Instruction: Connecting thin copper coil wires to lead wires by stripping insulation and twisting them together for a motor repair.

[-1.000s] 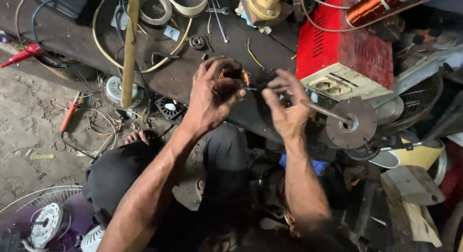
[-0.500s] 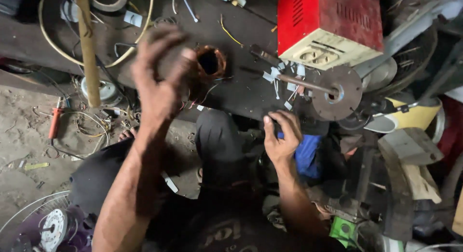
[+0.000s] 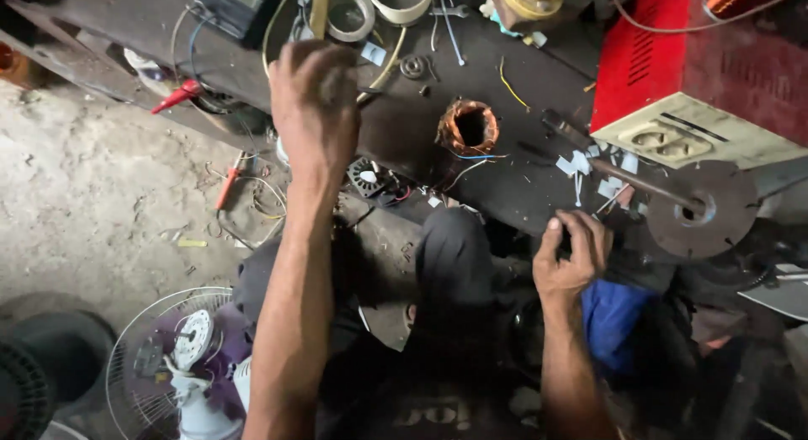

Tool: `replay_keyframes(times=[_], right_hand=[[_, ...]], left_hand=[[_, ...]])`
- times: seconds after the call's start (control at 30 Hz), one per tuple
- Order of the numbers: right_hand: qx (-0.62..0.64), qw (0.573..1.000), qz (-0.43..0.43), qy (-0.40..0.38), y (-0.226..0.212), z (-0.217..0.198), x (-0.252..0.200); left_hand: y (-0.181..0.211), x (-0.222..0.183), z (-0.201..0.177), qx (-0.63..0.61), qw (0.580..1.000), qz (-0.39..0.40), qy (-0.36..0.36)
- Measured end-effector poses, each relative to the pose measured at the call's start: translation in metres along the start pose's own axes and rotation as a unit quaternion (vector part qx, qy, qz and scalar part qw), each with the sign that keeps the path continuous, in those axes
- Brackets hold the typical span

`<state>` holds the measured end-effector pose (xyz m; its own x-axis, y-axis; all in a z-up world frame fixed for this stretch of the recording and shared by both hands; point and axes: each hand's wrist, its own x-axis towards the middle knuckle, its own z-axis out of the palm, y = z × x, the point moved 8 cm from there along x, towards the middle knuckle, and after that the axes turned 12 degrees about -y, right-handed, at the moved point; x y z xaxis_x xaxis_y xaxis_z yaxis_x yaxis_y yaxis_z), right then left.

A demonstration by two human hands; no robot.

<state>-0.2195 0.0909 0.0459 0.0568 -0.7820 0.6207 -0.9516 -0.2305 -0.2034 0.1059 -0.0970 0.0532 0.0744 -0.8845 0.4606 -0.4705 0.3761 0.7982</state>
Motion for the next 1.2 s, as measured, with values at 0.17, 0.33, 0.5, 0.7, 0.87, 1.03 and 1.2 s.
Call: replay_keyframes(times=[0.17,0.33,0.5,0.7,0.87,1.03,1.2], right_hand=[[-0.023,0.999,-0.023,0.011,0.000,0.001,-0.001],[-0.052,0.998,-0.012,0.032,-0.002,0.004,0.000],[-0.067,0.997,-0.019,0.043,-0.008,0.004,0.004],[-0.090,0.993,-0.022,0.071,-0.009,0.004,0.000],[-0.093,0.994,-0.009,0.060,0.001,0.009,-0.006],[-0.101,0.992,-0.020,0.072,-0.005,0.004,-0.003],[-0.104,0.990,-0.041,0.086,-0.004,0.001,-0.008]], left_hand=[[-0.010,0.003,-0.015,0.011,0.995,0.048,0.084],[-0.022,-0.002,-0.047,-0.095,0.981,0.065,0.154],[-0.015,-0.009,-0.074,-0.107,0.973,0.005,0.207],[-0.051,-0.002,-0.064,-0.077,0.980,-0.014,0.182],[-0.050,0.001,-0.056,-0.079,0.986,-0.035,0.145],[-0.036,0.008,-0.042,-0.015,0.992,-0.018,0.124],[-0.026,0.039,-0.008,0.105,0.988,-0.005,0.112]])
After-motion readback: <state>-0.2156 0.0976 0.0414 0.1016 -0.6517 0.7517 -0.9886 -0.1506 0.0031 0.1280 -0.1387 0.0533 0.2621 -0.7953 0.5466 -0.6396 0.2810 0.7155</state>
